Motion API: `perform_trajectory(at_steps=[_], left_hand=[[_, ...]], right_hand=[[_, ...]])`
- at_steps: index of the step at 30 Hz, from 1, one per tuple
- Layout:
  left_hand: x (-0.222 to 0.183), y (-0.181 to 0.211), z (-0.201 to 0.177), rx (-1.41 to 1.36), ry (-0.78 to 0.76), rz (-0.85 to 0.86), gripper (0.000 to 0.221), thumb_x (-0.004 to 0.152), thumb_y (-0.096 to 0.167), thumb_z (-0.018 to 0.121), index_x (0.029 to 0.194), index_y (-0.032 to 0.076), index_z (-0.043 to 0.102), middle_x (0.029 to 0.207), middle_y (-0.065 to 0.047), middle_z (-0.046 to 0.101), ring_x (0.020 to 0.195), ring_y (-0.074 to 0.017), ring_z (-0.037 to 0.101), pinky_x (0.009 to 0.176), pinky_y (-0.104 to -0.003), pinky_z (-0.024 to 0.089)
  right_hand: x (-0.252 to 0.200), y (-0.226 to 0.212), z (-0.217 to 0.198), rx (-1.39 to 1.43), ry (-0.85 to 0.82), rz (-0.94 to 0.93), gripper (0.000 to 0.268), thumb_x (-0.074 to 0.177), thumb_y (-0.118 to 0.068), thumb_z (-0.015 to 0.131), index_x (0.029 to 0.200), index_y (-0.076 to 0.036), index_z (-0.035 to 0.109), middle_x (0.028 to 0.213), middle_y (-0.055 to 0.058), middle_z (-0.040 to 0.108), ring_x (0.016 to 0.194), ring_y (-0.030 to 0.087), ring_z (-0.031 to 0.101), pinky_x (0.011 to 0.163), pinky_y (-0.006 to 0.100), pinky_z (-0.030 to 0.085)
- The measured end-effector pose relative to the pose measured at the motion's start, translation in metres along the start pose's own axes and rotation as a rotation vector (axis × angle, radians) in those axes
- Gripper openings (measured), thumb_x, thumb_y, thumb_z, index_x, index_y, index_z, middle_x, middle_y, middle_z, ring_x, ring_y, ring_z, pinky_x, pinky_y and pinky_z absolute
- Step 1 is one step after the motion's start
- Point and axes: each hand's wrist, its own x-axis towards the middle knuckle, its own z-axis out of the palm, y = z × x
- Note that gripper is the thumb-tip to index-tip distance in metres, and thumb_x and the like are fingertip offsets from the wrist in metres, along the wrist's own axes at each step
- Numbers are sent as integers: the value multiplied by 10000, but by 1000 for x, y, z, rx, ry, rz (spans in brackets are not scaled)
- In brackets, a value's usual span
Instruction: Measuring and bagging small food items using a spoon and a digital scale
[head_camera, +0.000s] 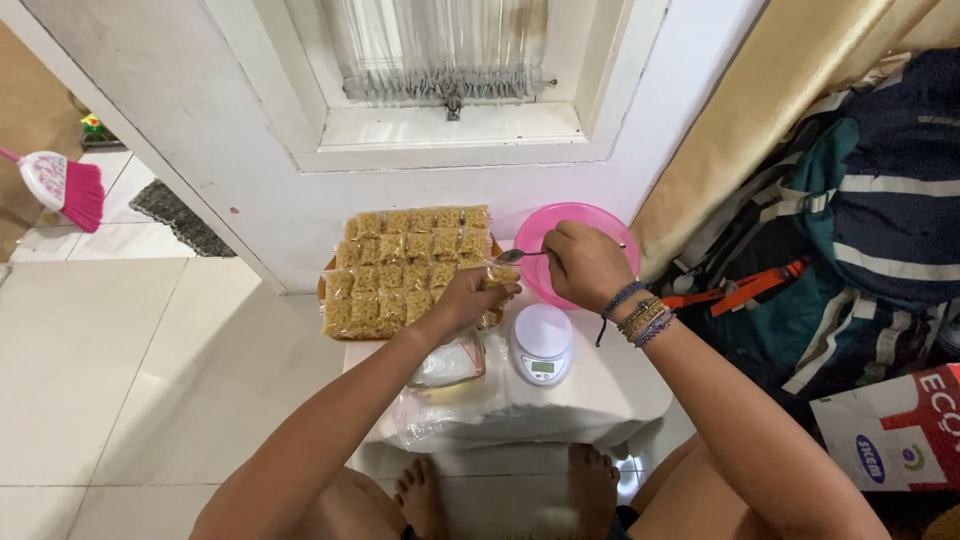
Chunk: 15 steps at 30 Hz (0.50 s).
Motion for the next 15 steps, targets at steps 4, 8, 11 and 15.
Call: perform_trajectory(at_steps=[4, 8, 11, 15], left_hand=[[1, 6, 1, 9, -9, -11, 230, 885, 128, 768, 1081, 11, 737, 812, -88, 715, 690, -124, 670, 630, -253, 621], [16, 7, 2, 10, -4, 13, 212, 887, 116, 766, 1075, 21, 747, 793, -56, 705, 682, -96, 647, 604, -226, 585], [26, 5, 2, 29, -18, 26, 191, 901, 134, 765, 1070, 46, 760, 781, -38, 704, 675, -83, 635, 598, -219, 558], [45, -16, 4, 33, -87, -23, 116, 931, 96, 688, 1011, 43, 755, 751, -44, 682, 669, -106, 617, 609, -227, 514]], right_hand=[[5, 7, 4, -13, -53, 13, 78, 898, -149, 607, 891, -113, 676, 798, 66, 596, 806, 290, 682, 682, 366, 556], [12, 11, 2, 16, -97, 40, 55, 869, -133, 607, 862, -126, 661, 794, 63, 589, 818, 313, 681, 712, 392, 555], [10, 15, 4, 45, -108, 80, 38, 862, -130, 605, 857, -128, 643, 791, 69, 582, 832, 322, 676, 717, 409, 549], [-1, 40, 22, 170, -199, 180, 39, 842, -144, 587, 808, -125, 579, 759, 88, 579, 829, 361, 668, 708, 466, 531]])
